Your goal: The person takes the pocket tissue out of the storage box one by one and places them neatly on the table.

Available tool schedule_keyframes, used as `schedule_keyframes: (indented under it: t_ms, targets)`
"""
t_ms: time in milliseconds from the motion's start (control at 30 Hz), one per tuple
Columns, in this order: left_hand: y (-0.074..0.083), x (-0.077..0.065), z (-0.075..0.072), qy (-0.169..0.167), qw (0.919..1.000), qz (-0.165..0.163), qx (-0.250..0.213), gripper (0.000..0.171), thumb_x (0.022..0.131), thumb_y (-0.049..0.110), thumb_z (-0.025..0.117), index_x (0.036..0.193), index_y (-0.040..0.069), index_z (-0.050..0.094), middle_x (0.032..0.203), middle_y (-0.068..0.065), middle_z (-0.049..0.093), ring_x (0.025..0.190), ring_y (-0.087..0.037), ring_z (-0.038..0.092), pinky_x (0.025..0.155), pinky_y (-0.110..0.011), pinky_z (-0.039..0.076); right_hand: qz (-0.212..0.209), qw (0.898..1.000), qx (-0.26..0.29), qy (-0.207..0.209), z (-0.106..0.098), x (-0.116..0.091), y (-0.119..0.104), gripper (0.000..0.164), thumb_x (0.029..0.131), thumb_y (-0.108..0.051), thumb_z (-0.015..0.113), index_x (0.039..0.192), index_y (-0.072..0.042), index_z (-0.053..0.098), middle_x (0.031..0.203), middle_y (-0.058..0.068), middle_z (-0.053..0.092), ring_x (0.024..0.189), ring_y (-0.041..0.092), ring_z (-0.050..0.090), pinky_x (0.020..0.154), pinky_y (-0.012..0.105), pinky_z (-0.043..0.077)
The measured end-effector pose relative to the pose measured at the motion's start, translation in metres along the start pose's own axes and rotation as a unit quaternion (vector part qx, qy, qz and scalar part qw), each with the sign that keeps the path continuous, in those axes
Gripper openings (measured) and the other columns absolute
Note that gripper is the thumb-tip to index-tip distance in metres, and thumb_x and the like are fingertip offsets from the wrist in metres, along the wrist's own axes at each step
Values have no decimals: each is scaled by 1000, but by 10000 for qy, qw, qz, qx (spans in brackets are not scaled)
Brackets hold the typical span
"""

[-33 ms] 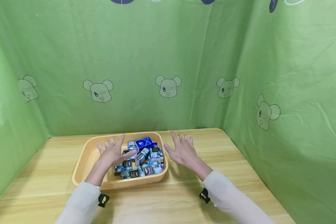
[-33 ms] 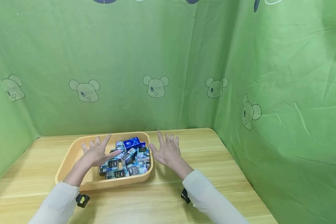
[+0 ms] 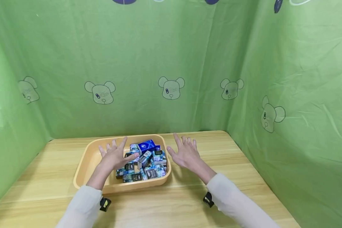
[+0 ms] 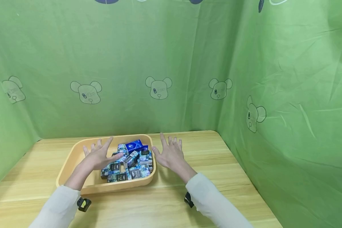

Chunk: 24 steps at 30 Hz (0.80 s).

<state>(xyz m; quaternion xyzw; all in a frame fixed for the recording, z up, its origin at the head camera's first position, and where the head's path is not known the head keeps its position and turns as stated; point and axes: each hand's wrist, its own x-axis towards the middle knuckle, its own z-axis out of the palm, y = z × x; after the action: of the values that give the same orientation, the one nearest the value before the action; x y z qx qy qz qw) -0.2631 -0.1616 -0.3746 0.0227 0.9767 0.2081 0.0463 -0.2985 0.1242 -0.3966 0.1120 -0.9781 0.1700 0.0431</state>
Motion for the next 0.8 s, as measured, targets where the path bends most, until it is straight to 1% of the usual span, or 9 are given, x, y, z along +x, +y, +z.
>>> schedule_keyframes:
  t_ms: [233,600,700,800]
  targets:
    - [0,2,1,-47,10000,-38,-8,98,95,67,54,164,13,10,160,-40,1,146,-62,-2,112,-75,-17,-30,9999,-30,101,1,2,2,77,104,-58,40,164,-17,15,161,32,23,149,55,17,123,65,1]
    - [-4,1,-4,-125,9999,-51,-9,100,94,69,54,164,12,9,160,-40,1,146,-62,-3,112,-75,-16,-69,10000,-23,33,1,1,0,77,104,-59,39,164,-16,15,160,33,24,148,56,19,123,64,2]
    - [-9,2,-6,-184,9998,-99,64,102,94,71,52,164,12,7,160,-41,0,145,-63,-2,112,-75,-16,-57,10000,9,-38,2,0,0,77,104,-59,38,164,-16,14,160,33,23,148,56,19,124,63,4]
    - [-17,2,-7,-227,9996,-134,85,104,93,73,50,164,10,5,159,-43,0,145,-65,-1,112,-77,-14,0,9997,152,-193,4,-1,-1,78,105,-59,37,164,-16,10,161,33,21,149,55,18,124,62,7]
